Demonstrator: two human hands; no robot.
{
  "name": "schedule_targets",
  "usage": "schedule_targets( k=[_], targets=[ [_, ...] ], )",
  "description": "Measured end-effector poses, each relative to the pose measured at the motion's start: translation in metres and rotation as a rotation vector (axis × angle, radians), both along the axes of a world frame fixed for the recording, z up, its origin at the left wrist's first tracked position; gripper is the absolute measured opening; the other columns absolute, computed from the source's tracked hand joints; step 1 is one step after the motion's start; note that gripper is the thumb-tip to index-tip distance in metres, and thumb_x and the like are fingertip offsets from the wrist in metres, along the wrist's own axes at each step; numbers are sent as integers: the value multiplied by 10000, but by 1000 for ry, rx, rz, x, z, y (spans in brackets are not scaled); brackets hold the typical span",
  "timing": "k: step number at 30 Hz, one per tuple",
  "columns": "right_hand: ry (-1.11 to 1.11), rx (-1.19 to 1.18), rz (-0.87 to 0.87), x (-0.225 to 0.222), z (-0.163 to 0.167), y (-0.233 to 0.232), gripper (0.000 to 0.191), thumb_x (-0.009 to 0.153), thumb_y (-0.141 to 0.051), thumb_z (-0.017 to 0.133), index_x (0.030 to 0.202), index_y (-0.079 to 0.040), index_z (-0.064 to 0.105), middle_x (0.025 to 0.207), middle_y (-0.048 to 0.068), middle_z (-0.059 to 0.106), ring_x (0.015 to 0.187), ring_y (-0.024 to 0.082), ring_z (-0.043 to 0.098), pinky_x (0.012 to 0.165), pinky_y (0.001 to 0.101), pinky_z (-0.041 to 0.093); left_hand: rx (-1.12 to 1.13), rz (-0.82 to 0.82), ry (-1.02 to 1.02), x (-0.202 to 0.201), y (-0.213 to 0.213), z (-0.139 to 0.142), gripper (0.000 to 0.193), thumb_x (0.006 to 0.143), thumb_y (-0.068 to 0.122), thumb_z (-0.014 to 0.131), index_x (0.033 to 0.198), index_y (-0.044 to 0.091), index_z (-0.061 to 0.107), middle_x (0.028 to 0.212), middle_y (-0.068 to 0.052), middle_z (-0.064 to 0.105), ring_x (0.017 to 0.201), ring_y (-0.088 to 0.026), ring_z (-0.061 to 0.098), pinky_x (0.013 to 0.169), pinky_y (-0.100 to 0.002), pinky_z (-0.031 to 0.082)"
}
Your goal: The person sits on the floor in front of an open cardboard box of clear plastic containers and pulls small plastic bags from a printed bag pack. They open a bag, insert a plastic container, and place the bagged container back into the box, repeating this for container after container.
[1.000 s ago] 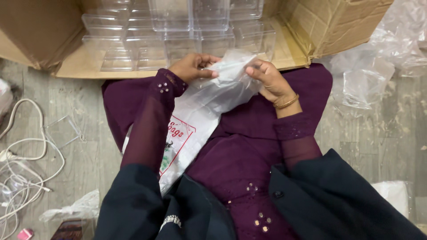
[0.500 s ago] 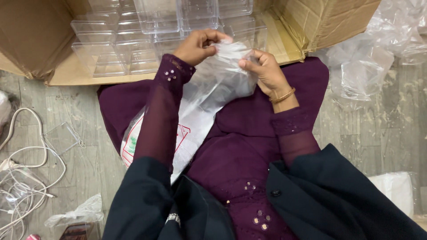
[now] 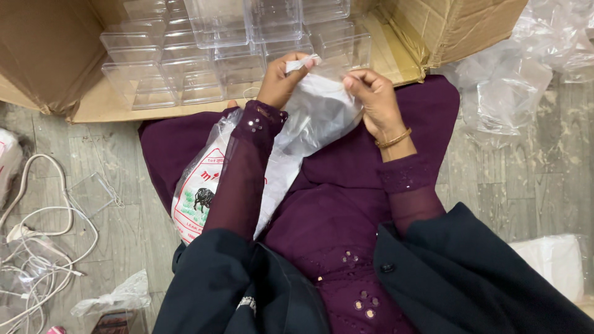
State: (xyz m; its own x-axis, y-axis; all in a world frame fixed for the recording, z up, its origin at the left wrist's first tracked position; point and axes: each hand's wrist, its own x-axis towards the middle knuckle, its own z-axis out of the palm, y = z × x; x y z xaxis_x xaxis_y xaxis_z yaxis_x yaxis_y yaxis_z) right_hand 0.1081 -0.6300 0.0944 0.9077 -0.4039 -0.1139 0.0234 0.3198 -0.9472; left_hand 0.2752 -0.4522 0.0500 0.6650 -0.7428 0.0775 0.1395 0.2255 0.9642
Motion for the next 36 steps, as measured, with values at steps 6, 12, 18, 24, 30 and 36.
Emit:
schedule_targets(
  k=[6, 12, 18, 24, 30, 36],
  targets=[
    [-24, -191, -84, -2, -3, 3, 153, 942, -24, 795, 1075, 11, 728, 957, 7, 722, 834, 41, 618, 804, 194, 513, -184, 123, 85, -12, -11, -6, 94, 920, 34, 771, 990, 30, 708, 1121, -46, 746, 1005, -78, 663, 924, -242, 514],
    [31, -412, -93, -5, 4, 12, 149, 1033, -99, 698, 1130, 3, 749, 937, -13, 728, 799, 19, 620, 731, 185, 504, -141, 123, 138, -21, -15, -13, 124, 924, 43, 781, 985, 58, 674, 955, -30, 706, 910, -111, 652, 840, -268, 517],
    [-43, -494, -128, -1, 17, 17, 210, 1083, -96, 606, 1203, 14, 738, 1015, -4, 714, 873, 36, 592, 784, 192, 487, -113, -2, 128, -32, -13, -2, 346, 1083, 317, 569, 1088, 17, 742, 978, 6, 695, 913, -79, 598, 856, -250, 480],
    [-109, -418, -151, 3, 21, 13, 200, 1051, -74, 649, 1195, 34, 735, 1088, 59, 747, 981, 88, 675, 901, 230, 542, -140, 72, 129, -36, -15, 16, 346, 1057, 315, 567, 1108, 14, 730, 1025, -8, 719, 974, -86, 639, 917, -253, 501],
    [-185, 3, -150, 2, 3, -4, 166, 1042, -115, 667, 1128, 2, 747, 979, 14, 720, 881, 62, 632, 846, 226, 524, -48, -125, 220, -35, -20, 20, 360, 1045, 354, 557, 1057, 39, 731, 958, 2, 723, 892, -63, 636, 862, -247, 508],
    [-285, 523, 124, -9, -5, -29, 274, 1066, -260, 686, 870, -71, 650, 669, 8, 593, 608, 100, 557, 615, 261, 488, -90, -107, 396, -2, -11, 9, 251, 1008, 363, 658, 866, 159, 623, 814, -29, 649, 755, -152, 636, 767, -322, 538]
  ],
)
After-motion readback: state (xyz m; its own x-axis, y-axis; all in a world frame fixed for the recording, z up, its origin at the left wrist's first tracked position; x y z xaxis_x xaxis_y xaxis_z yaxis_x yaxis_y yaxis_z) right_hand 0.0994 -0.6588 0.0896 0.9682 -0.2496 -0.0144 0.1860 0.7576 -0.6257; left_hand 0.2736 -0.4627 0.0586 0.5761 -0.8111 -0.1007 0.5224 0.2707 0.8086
